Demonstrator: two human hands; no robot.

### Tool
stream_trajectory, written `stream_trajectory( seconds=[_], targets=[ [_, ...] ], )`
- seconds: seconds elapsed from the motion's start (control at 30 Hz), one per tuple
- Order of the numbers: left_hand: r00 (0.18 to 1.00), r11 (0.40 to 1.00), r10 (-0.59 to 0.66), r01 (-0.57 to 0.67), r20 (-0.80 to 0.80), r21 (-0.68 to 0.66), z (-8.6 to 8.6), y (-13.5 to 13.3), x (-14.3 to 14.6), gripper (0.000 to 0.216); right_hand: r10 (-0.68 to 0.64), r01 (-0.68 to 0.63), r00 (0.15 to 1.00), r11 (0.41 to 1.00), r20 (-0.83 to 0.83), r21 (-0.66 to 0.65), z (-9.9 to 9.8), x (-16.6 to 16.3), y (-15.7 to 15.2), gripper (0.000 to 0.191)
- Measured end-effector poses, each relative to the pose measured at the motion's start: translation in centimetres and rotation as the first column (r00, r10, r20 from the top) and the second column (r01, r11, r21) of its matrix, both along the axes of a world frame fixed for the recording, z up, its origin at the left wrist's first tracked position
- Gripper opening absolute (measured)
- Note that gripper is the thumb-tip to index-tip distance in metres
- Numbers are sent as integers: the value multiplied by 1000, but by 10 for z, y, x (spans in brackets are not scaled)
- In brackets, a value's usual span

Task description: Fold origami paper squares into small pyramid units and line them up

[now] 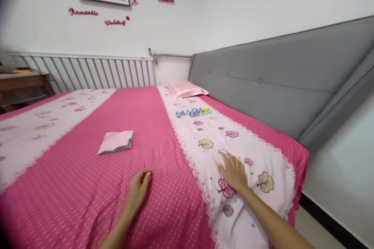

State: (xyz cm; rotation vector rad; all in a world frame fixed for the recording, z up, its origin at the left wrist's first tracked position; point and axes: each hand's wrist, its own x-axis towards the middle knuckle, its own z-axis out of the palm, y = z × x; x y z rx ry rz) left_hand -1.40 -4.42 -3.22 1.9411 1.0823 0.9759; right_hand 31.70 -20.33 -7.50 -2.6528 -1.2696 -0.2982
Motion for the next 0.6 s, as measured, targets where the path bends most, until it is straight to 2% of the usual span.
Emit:
stream_trajectory(
  seconds=[0.07,0.13,0.2,0.27,0.37,0.43,0.6],
  targets=[
    [983,984,39,-7,-178,176,-7,-25,-44,37,-42,40,998,998,-39,-41,4,-5,-1,57],
    [934,947,151,-44,-324,317,-15,-44,-86,44,-73,60,990,993,-124,-106,6,-8,-2,60],
    [871,916,252,-74,-421,394,-22,-58,-119,51,-88,66,982,989,-170,-131,8,-9,-3,63],
    [811,885,336,-98,-478,455,-26,-67,-138,56,-97,68,975,987,-201,-146,9,-9,-4,66],
    [702,810,534,-265,-471,522,-29,-73,-142,59,-112,77,966,985,-231,-156,10,-9,-2,67],
    [665,792,573,-300,-479,532,-28,-75,-136,58,-121,82,961,984,-248,-161,10,-8,0,67],
    [646,769,599,-297,-474,567,-26,-76,-129,55,-143,96,950,980,-277,-176,8,-6,3,68]
  ],
)
